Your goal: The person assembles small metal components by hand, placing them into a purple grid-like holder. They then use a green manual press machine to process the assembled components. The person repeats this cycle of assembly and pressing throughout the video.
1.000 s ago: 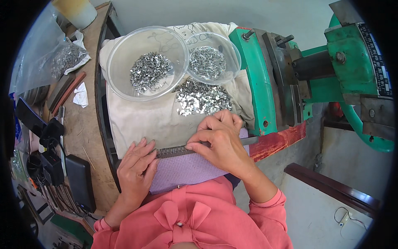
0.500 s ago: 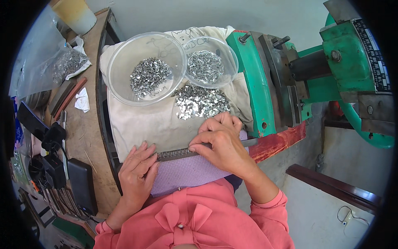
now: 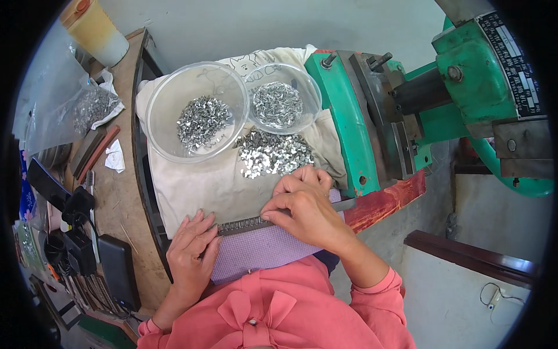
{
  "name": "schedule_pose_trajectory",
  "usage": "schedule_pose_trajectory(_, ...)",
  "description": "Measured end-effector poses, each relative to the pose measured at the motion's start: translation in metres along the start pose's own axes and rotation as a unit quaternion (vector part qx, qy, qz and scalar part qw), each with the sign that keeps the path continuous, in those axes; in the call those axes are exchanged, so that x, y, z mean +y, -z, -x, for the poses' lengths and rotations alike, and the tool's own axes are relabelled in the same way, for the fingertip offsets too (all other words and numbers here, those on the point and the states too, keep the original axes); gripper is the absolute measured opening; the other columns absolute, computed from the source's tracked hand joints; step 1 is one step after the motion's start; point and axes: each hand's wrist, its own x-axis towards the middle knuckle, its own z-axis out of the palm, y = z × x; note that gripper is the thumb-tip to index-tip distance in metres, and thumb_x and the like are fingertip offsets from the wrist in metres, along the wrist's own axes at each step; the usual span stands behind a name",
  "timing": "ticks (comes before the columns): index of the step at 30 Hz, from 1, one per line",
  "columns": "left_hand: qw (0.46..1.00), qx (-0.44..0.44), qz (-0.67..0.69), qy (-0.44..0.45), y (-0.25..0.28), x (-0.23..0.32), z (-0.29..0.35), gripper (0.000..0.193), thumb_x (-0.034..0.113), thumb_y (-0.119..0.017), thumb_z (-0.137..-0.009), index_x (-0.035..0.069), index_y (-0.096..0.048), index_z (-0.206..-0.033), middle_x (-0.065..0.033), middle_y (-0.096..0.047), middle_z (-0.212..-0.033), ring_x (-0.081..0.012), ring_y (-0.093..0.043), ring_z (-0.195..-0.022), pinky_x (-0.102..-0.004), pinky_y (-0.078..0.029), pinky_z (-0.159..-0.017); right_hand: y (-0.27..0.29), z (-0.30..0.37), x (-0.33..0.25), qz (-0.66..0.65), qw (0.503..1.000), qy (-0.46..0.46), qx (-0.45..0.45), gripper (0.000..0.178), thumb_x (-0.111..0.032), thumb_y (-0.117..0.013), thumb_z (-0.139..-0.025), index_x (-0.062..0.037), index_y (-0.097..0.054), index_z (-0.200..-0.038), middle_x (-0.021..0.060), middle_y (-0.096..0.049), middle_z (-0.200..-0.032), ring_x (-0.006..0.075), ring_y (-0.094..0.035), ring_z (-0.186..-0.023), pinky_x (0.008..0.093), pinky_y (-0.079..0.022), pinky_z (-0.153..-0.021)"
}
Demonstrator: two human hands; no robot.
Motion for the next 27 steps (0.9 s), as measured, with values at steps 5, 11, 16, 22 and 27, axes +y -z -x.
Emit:
schedule_pose_trajectory(5,1.0,-0.001,-0.001,0.0,0.0009,0.0009,-0.0004,0.02,-0.001,-0.078,-0.077,0.001,-0.074,-0.096,-0.0136,-0.073,-0.115,-0.0326,-0.066,-0.118,-0.0503,-0.046,-0.107,-0.0022,0.0006,-0.0023,0.007,1.0,-0.003,0.011,0.012,-0.027,-0.082,-0.076,-0.0166,-0.08,-0.083,-0.0041,-0.06,-0.089,0.021,-0.048,-0.104,0.0427,-0.025,-0.097)
schedule_pose_trajectory(11,1.0,-0.002,-0.016,-0.009,0.0013,0.0004,-0.0012,0.02,0.002,-0.078,-0.077,0.001,-0.075,-0.097,-0.0118,-0.073,-0.114,-0.0309,-0.067,-0.117,-0.0486,-0.049,-0.105,0.0003,0.0011,-0.0018,0.009,1.0,-0.007,0.016,0.013,-0.028,-0.082,-0.076,-0.017,-0.08,-0.082,-0.0043,-0.06,-0.088,0.0207,-0.048,-0.102,0.0425,-0.025,-0.096)
schedule_pose_trajectory(16,1.0,-0.005,-0.002,-0.002,0.0009,0.0001,0.0003,0.019,-0.001,-0.078,-0.077,0.0,-0.074,-0.095,-0.0139,-0.072,-0.116,-0.0328,-0.066,-0.119,-0.0499,-0.046,-0.108,0.0011,0.0024,0.0007,0.013,1.0,-0.002,0.02,0.014,-0.03,-0.083,-0.076,-0.0172,-0.079,-0.081,-0.0042,-0.06,-0.086,0.0204,-0.048,-0.1,0.0418,-0.026,-0.095)
schedule_pose_trajectory(22,1.0,-0.004,-0.014,-0.008,0.0012,0.0008,-0.0009,0.019,-0.001,-0.078,-0.075,0.0,-0.074,-0.094,-0.0142,-0.072,-0.117,-0.0333,-0.065,-0.118,-0.0499,-0.046,-0.107,0.0038,0.0047,0.0033,0.007,1.0,-0.008,0.024,0.014,-0.03,-0.082,-0.076,-0.0171,-0.079,-0.08,-0.0044,-0.06,-0.084,0.0205,-0.048,-0.099,0.0415,-0.026,-0.095)
schedule_pose_trajectory(27,1.0,0.013,-0.008,-0.012,0.0009,0.0023,-0.0009,0.022,-0.002,-0.079,-0.073,0.0,-0.074,-0.094,-0.0131,-0.071,-0.11,-0.035,-0.065,-0.112,-0.0448,-0.051,-0.098,0.0033,0.005,0.0028,0.007,0.999,-0.009,0.03,0.013,-0.028,-0.082,-0.076,-0.0167,-0.079,-0.08,-0.0041,-0.06,-0.084,0.0205,-0.048,-0.098,0.0411,-0.026,-0.096)
